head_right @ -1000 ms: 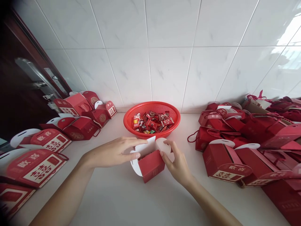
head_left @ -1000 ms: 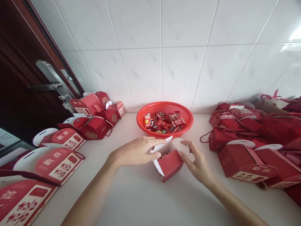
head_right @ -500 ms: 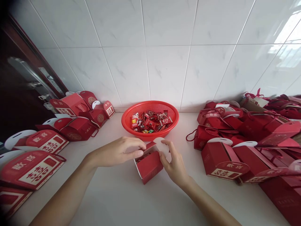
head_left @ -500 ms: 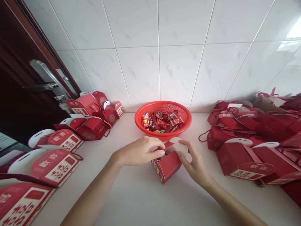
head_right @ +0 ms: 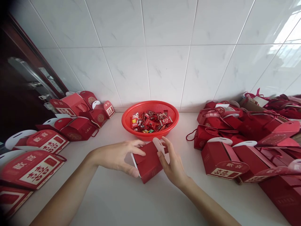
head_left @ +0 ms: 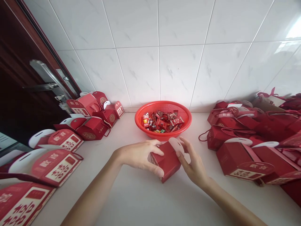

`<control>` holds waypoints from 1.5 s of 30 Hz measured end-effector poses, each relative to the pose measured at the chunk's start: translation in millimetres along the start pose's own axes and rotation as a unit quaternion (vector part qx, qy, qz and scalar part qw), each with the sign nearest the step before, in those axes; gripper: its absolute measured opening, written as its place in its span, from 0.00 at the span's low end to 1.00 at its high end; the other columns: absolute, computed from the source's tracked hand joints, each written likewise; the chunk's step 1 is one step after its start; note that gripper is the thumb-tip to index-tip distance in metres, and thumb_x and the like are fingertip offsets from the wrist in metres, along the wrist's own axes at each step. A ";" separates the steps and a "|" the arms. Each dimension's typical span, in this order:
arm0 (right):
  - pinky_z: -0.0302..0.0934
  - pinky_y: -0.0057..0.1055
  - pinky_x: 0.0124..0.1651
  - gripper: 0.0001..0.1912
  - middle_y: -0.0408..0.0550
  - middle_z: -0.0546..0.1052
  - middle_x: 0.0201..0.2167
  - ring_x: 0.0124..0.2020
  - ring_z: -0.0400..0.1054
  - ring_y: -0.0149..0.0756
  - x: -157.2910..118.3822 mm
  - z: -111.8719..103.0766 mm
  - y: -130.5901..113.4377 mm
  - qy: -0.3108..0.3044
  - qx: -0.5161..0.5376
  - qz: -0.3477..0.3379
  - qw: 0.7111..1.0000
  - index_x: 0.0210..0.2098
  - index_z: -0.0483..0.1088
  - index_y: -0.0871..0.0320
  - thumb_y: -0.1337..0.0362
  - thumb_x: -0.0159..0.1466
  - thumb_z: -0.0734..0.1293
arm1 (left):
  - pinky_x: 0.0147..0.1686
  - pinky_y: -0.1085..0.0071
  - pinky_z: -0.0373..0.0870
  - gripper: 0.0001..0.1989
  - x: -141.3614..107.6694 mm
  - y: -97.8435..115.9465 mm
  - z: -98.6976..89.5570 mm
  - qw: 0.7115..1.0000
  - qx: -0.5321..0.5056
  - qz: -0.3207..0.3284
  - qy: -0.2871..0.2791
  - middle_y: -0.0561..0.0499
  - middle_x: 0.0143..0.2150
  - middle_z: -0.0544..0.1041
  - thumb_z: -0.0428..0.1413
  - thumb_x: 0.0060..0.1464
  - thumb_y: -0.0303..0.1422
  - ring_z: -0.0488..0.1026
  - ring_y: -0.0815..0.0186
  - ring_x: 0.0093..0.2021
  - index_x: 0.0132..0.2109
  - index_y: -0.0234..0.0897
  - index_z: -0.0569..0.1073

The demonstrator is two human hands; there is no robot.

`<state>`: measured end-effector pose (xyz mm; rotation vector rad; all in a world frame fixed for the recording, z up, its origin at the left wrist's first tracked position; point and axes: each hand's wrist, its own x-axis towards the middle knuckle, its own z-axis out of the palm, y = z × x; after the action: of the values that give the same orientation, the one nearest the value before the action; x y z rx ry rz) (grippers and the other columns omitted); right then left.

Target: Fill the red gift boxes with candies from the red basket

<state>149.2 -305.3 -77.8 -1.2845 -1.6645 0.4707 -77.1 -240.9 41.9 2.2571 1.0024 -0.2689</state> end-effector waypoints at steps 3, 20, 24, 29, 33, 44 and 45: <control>0.72 0.38 0.48 0.21 0.56 0.77 0.54 0.48 0.76 0.41 0.4 -0.9 -2.2 -0.007 0.002 -0.003 1.000 0.62 0.58 0.54 0.56 0.72 0.58 | 0.65 0.56 0.61 0.44 -1.0 0.8 -0.5 1.000 0.004 0.002 -0.005 0.43 0.76 0.50 0.62 0.45 0.62 0.51 0.44 0.73 0.64 0.44 0.72; 0.73 0.34 0.45 0.19 0.50 0.78 0.50 0.44 0.76 0.38 1.4 -2.6 -4.0 0.012 -0.026 -0.085 0.996 0.62 0.62 0.50 0.62 0.73 0.60 | 0.62 0.63 0.63 0.30 2.0 -3.3 -1.1 0.998 -0.003 0.050 0.036 0.45 0.72 0.61 0.60 0.55 0.54 0.61 0.50 0.69 0.59 0.43 0.76; 0.72 0.32 0.42 0.16 0.48 0.79 0.44 0.41 0.75 0.37 -0.7 -2.3 -4.0 0.027 -0.043 -0.099 0.994 0.58 0.63 0.52 0.63 0.72 0.61 | 0.60 0.63 0.64 0.25 1.6 -6.0 -2.7 0.998 0.000 0.055 0.043 0.45 0.71 0.63 0.59 0.58 0.50 0.63 0.50 0.68 0.57 0.44 0.77; 0.72 0.32 0.44 0.12 0.49 0.78 0.43 0.41 0.75 0.37 -1.4 -3.1 -5.9 0.041 -0.025 -0.134 0.990 0.54 0.66 0.54 0.67 0.71 0.62 | 0.47 0.68 0.69 0.15 6.0 -2.8 0.1 0.994 -0.003 0.070 0.081 0.48 0.61 0.72 0.59 0.59 0.43 0.76 0.59 0.51 0.49 0.43 0.80; 0.72 0.32 0.47 0.13 0.51 0.77 0.45 0.45 0.75 0.37 -0.6 -4.3 -8.9 0.042 -0.014 -0.170 0.985 0.54 0.67 0.54 0.69 0.70 0.63 | 0.39 0.70 0.66 0.12 10.0 4.3 6.1 0.990 0.001 0.069 0.121 0.51 0.45 0.75 0.59 0.57 0.42 0.74 0.63 0.41 0.43 0.42 0.79; 0.74 0.41 0.46 0.16 0.58 0.73 0.52 0.48 0.73 0.44 -4.9 0.8 -6.7 -0.008 -0.054 -0.218 0.974 0.56 0.71 0.55 0.66 0.70 0.64 | 0.31 0.70 0.60 0.12 13.8 12.1 13.5 0.990 -0.002 -0.001 0.139 0.55 0.38 0.72 0.59 0.53 0.41 0.70 0.63 0.37 0.38 0.41 0.66; 0.74 0.42 0.45 0.15 0.59 0.73 0.52 0.48 0.73 0.44 -5.2 1.7 -6.4 -0.005 -0.058 -0.222 0.973 0.56 0.71 0.55 0.66 0.70 0.64 | 0.31 0.70 0.59 0.13 13.8 12.2 13.7 0.990 -0.007 -0.006 0.137 0.55 0.37 0.72 0.59 0.53 0.41 0.70 0.63 0.37 0.38 0.41 0.65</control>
<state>144.3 -311.9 -76.0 -0.9465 -1.9427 0.1110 -57.8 -247.5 31.4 2.3184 1.1524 0.0470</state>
